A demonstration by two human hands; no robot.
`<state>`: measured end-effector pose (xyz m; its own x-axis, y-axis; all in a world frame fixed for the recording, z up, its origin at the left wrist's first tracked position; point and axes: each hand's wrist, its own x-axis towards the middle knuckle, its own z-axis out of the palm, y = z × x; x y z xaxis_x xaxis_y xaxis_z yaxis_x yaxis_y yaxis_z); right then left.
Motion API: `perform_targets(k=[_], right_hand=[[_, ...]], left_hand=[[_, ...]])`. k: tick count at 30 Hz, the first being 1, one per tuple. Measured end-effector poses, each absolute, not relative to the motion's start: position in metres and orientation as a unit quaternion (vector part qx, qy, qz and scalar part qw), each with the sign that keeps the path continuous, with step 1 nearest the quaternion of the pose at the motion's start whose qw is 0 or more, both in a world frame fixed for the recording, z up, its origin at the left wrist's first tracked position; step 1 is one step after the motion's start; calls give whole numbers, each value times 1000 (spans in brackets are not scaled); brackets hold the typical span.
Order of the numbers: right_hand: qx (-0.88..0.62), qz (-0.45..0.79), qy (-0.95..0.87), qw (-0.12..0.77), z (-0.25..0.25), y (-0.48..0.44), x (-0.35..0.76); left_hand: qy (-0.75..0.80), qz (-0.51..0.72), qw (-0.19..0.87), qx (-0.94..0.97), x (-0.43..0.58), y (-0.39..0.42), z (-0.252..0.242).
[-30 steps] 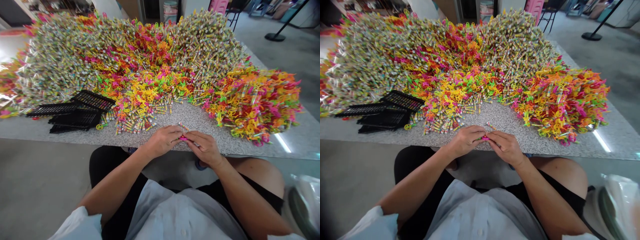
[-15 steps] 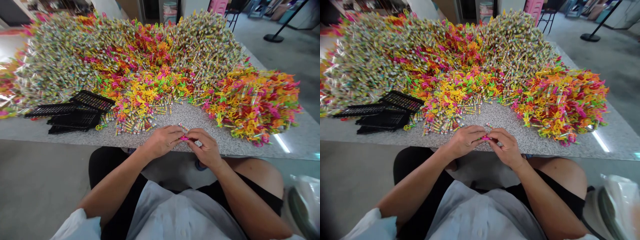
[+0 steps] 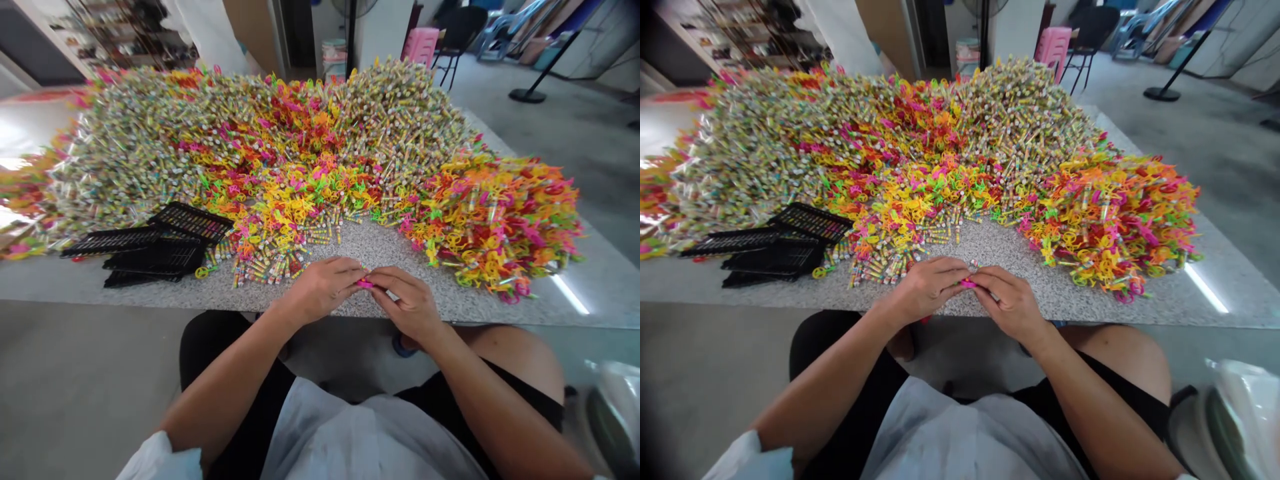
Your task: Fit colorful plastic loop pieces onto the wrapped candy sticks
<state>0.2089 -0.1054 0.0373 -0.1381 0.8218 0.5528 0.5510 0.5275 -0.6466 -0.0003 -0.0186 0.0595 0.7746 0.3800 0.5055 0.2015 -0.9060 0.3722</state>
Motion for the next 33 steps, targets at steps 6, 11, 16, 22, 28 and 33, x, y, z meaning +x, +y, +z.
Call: perform_targets(k=[6, 11, 16, 22, 28, 33], right_hand=[[-455, 95, -717, 519, 74, -86, 211], [-433, 23, -745, 506, 115, -76, 224], [-418, 0, -774, 475, 136, -79, 230], [-432, -11, -803, 411, 143, -88, 229], [-445, 72, -788, 420, 147, -94, 233], [-491, 258, -685, 473, 115, -92, 230]], left_hand=[[138, 311, 108, 934, 9, 0, 109], [100, 333, 54, 936, 20, 13, 151], [85, 307, 28, 947, 21, 10, 172], [102, 274, 12, 956, 23, -3, 172], [134, 313, 104, 935, 27, -13, 160], [189, 317, 240, 898, 31, -16, 126]])
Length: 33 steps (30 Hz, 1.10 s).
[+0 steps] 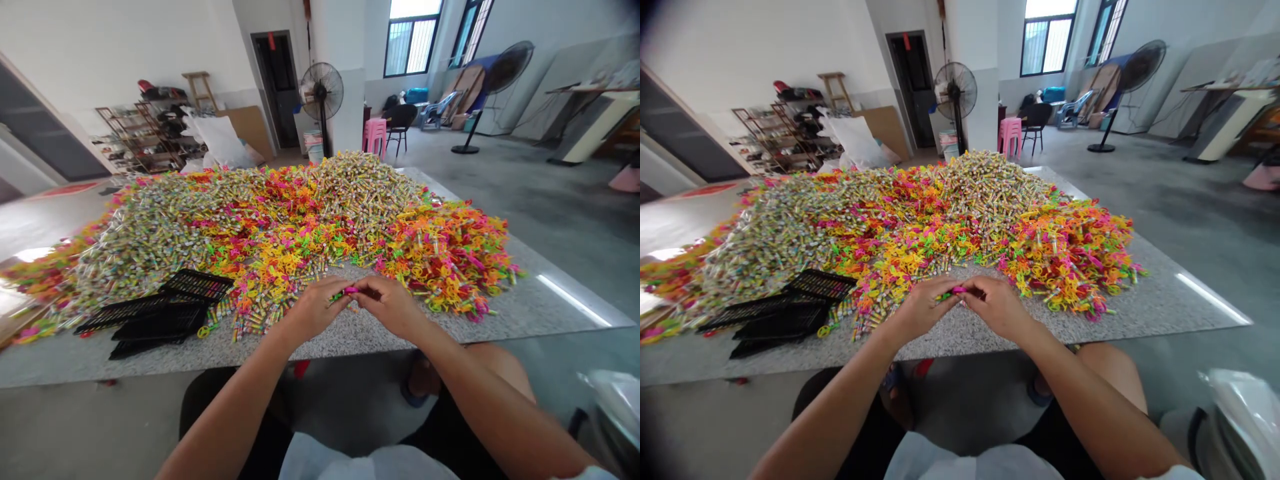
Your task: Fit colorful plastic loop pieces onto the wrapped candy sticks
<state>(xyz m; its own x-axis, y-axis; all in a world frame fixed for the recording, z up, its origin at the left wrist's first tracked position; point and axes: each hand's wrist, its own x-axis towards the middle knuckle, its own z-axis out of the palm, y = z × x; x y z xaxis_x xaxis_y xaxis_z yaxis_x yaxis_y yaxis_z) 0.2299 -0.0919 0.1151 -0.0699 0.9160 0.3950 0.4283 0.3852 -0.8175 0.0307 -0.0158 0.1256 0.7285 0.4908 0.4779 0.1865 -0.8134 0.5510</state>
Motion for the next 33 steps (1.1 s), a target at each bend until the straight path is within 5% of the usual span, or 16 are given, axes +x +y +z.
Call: perform_targets(k=[7, 16, 26, 33], right_hand=[[-473, 471, -551, 501, 67, -87, 228], [-472, 492, -475, 556, 56, -87, 228], [-532, 274, -588, 544, 47, -97, 224], [-540, 329, -551, 544, 47, -99, 220]], left_hand=[[328, 331, 429, 774, 33, -21, 74], [368, 364, 526, 675, 41, -22, 59], [387, 411, 389, 728, 47, -30, 48], [397, 432, 392, 709, 53, -40, 51]])
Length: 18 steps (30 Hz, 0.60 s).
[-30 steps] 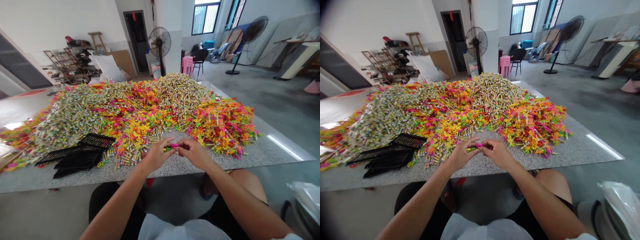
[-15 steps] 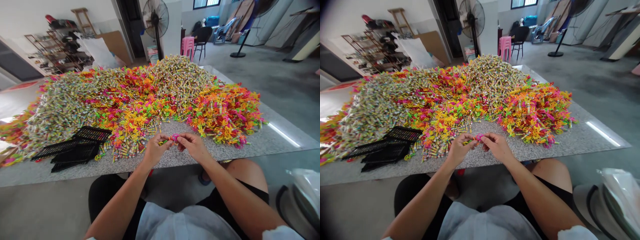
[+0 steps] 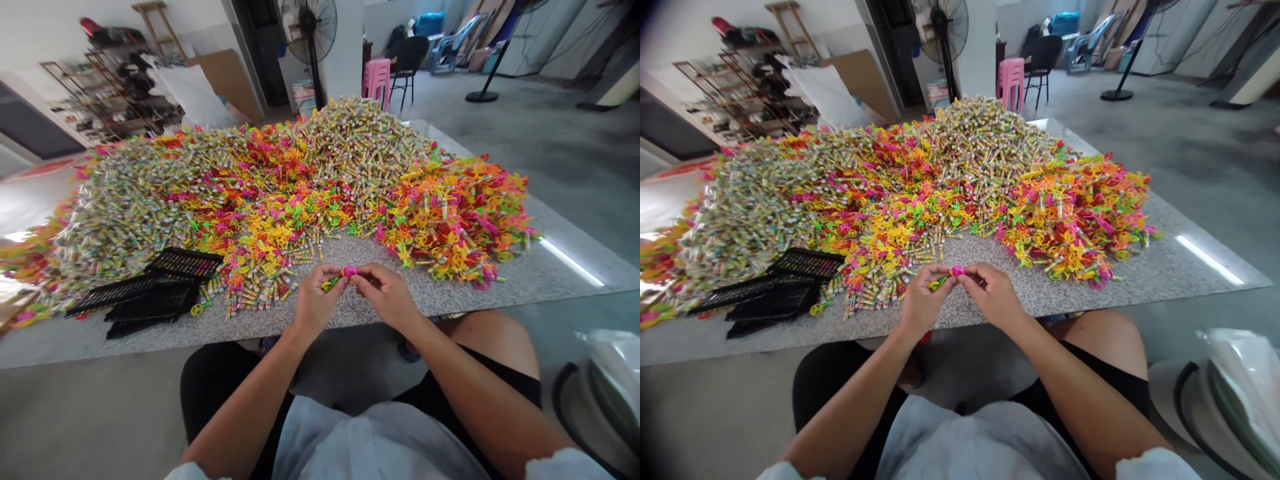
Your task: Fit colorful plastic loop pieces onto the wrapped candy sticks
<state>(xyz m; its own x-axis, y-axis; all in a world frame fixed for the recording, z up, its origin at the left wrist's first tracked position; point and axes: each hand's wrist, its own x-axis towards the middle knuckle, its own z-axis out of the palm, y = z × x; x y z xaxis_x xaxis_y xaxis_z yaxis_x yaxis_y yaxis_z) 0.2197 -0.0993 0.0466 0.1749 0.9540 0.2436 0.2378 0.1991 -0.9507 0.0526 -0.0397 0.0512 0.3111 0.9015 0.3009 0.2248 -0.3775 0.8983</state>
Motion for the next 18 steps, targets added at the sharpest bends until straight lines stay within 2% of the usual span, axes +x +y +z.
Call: perform_targets(k=[4, 9, 13, 18], right_hand=[[-526, 392, -538, 529, 45, -99, 222], [-539, 364, -572, 501, 42, -99, 225], [-542, 316, -603, 492, 43, -100, 226], [-551, 261, -626, 486, 44, -104, 224]], left_hand=[[392, 403, 452, 693, 52, -41, 49], [385, 372, 521, 665, 50, -40, 47], [375, 361, 515, 681, 48, -39, 46], [382, 355, 457, 720, 47, -40, 46]])
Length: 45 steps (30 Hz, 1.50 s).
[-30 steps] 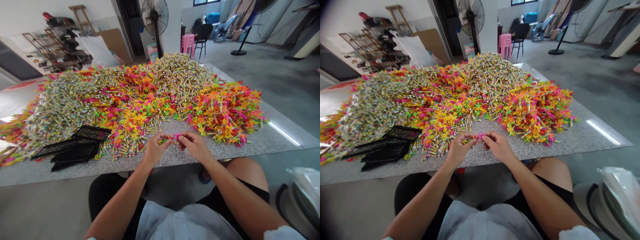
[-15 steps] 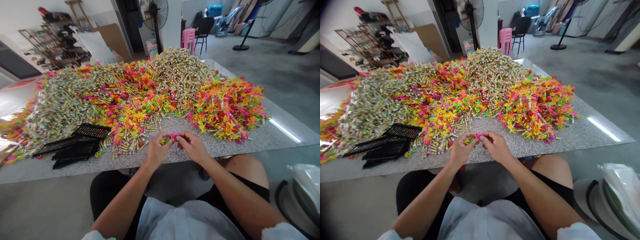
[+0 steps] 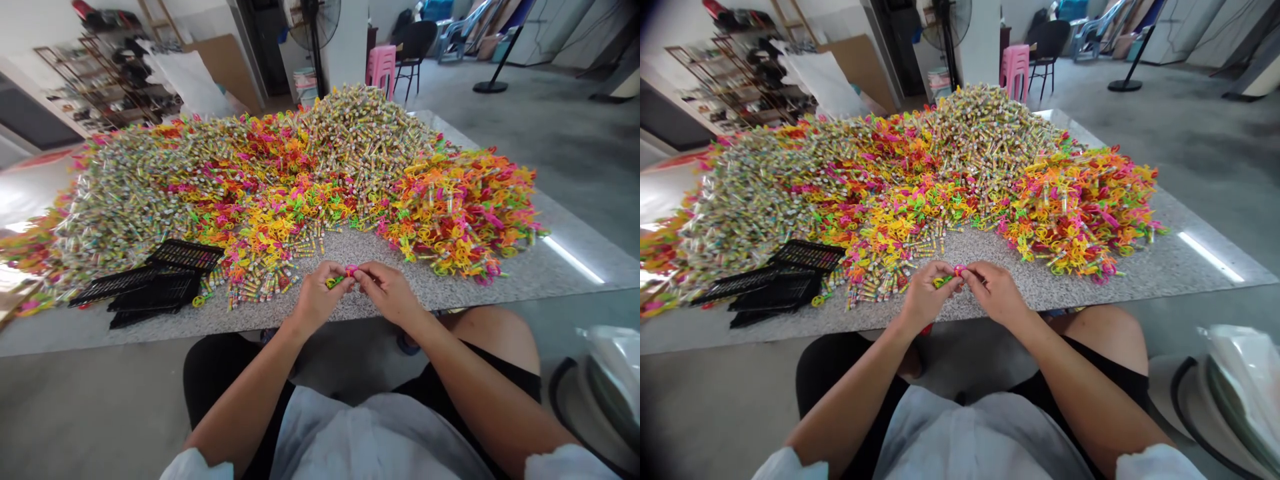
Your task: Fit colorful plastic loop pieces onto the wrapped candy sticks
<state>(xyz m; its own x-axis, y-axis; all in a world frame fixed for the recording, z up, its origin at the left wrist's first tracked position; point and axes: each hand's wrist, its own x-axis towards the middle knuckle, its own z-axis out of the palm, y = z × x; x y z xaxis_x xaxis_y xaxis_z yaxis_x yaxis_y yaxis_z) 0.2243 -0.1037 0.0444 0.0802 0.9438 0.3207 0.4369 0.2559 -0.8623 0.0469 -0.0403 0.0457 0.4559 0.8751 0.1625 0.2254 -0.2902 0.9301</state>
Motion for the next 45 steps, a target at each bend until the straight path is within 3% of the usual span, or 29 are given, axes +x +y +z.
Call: perform_targets(k=[6, 22, 45], right_hand=[[-569, 252, -624, 473, 43, -105, 221], [-579, 333, -575, 473, 42, -106, 221], [-547, 406, -527, 508, 35, -102, 222]], left_hand=[[376, 366, 399, 752, 48, -43, 48], [396, 330, 468, 718, 45, -38, 45], [366, 301, 385, 792, 41, -37, 59]])
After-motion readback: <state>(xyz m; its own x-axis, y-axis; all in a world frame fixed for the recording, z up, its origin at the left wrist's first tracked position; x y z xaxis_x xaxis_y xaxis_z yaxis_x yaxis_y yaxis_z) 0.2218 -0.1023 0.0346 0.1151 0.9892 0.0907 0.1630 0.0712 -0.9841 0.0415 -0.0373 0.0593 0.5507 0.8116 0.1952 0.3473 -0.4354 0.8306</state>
